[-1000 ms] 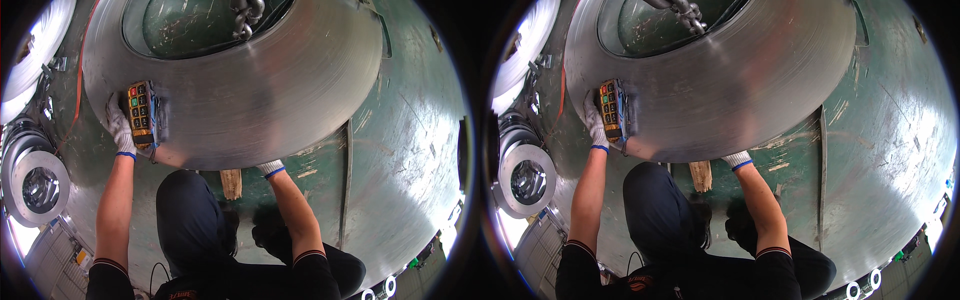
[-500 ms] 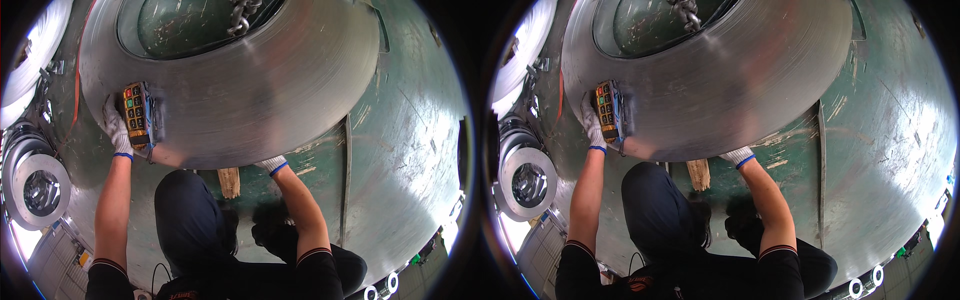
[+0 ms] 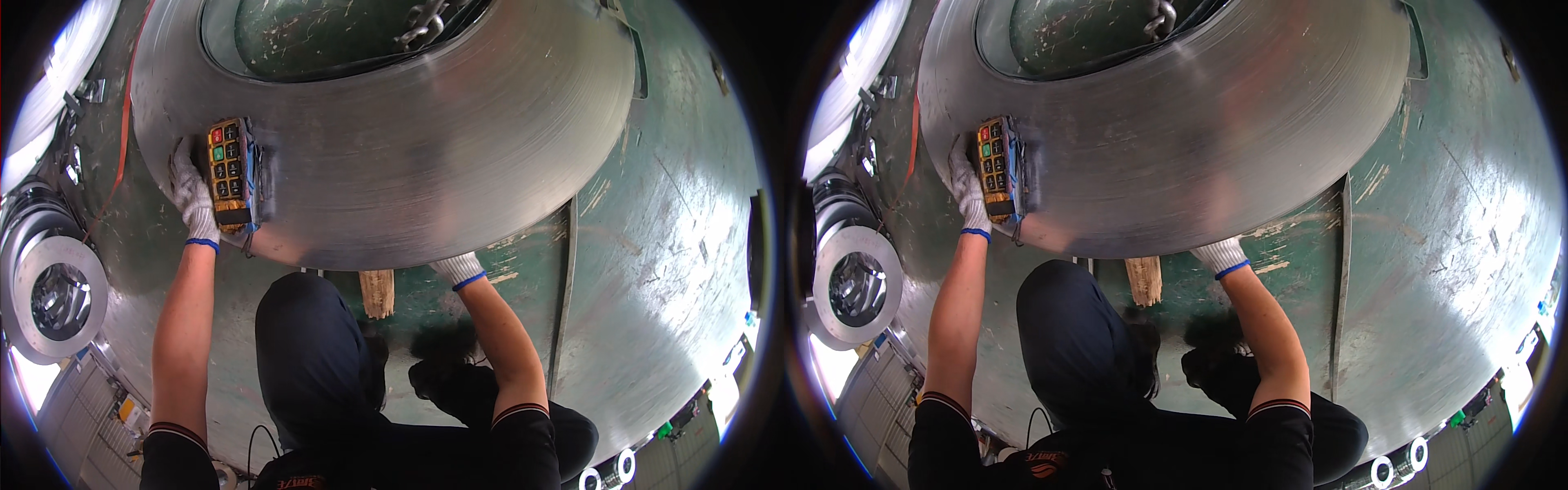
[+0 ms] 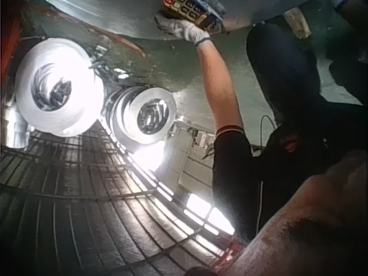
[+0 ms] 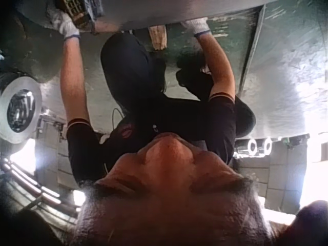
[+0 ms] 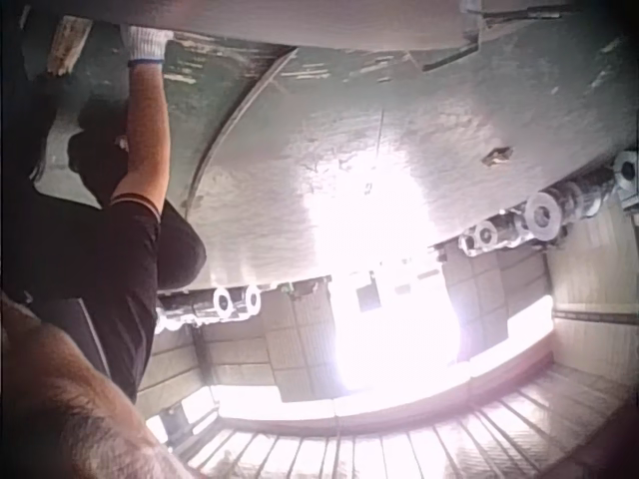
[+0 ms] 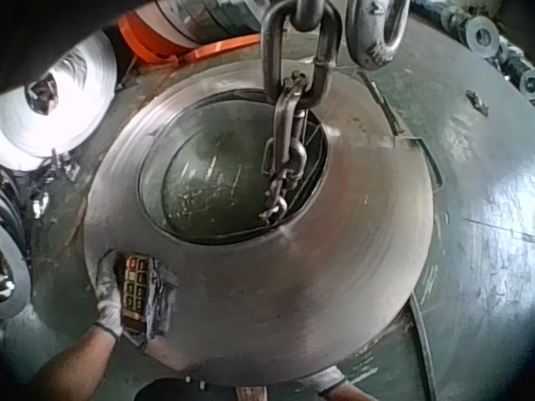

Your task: Operating an industrial overhead crane to lift, maneuver, and position heavy metal coils in a warehouse.

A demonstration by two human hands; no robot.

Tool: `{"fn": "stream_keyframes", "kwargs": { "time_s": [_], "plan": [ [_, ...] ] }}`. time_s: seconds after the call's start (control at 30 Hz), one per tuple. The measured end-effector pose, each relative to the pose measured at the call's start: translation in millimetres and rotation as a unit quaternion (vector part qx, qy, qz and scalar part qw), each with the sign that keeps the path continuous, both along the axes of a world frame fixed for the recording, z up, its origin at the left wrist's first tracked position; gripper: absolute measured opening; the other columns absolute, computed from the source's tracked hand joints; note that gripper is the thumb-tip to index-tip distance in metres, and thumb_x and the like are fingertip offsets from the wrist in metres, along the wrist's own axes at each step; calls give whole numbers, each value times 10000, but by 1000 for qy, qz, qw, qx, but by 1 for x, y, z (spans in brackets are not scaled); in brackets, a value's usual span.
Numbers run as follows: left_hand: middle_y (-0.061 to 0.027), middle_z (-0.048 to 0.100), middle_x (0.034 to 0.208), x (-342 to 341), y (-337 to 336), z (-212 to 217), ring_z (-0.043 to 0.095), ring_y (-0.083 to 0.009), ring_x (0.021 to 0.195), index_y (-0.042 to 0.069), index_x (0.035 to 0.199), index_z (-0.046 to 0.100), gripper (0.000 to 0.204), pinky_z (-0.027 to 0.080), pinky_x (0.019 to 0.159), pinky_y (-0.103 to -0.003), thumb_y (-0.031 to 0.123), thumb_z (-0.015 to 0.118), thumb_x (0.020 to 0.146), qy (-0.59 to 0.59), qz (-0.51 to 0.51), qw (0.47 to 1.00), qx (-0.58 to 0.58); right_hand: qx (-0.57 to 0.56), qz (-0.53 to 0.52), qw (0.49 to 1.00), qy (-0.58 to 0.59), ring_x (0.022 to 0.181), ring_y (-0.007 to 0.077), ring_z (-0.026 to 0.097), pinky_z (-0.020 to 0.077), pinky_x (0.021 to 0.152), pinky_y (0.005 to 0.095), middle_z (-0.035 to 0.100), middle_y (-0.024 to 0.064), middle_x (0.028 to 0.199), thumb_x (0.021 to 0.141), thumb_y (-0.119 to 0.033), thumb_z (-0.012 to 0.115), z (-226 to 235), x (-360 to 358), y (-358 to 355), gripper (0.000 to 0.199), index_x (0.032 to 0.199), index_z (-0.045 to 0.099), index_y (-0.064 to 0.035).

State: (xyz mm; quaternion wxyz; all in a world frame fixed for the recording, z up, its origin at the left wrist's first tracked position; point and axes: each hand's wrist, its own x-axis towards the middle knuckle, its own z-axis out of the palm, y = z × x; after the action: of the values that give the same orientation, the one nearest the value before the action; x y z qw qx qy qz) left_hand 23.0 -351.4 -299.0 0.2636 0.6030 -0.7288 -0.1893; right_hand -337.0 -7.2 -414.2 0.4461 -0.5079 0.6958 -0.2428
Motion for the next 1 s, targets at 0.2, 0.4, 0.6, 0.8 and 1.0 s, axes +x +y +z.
{"fn": "stream_keyframes", "kwargs": {
  "time_s": [0.2, 0.4, 0.6, 0.8, 1.0],
  "plan": [
    [-138, 553, 1436, -21, 1, 9, 503, -303, 1340, 85, 1425, 523, 401, 397, 1148, -393, 170, 438, 1043, -122, 1, 992, -34, 49, -265, 936, -225, 1398, 378, 449, 330, 1179, 551, 522, 174, 1472, 886, -430, 724, 40, -39, 56, 577, 1368, 602, -137],
    [-118, 553, 1459, -22, 2, 12, 472, -307, 1377, 109, 1435, 518, 426, 372, 1168, -402, 169, 424, 1024, -147, -1, 988, -48, -10, 40, 940, 339, 1276, 374, 541, 297, 1127, 688, 621, 114, 1317, 789, -328, 788, 122, -54, 75, 389, 1164, 713, -256],
    [-90, 504, 1523, -14, 7, 19, 378, -330, 1462, 160, 1476, 485, 581, 277, 1231, -445, 243, 663, 929, -226, 16, 973, -49, 58, -107, 942, 312, 1192, 345, 577, 433, 1045, 505, 659, 88, 1239, 713, -277, 862, 136, -13, 55, 432, 1123, 736, -224],
    [-93, 497, 1523, -23, 7, 26, 382, -331, 1460, 203, 1466, 488, 603, 274, 1229, -458, 214, 706, 905, -218, 9, 975, -39, 84, -91, 974, 191, 1170, 384, 641, 571, 915, 484, 546, 148, 1435, 790, -224, 781, 151, 23, 24, 680, 1415, 517, -190],
    [-141, 509, 1498, -35, 13, 37, 442, -336, 1413, 172, 1485, 469, 582, 346, 1189, -429, 178, 636, 927, -236, 19, 970, -48, 94, -179, 966, 163, 1082, 361, 686, 572, 879, 444, 669, 139, 1248, 856, -302, 778, 138, 25, 21, 553, 1340, 546, -170]
  ]
}}
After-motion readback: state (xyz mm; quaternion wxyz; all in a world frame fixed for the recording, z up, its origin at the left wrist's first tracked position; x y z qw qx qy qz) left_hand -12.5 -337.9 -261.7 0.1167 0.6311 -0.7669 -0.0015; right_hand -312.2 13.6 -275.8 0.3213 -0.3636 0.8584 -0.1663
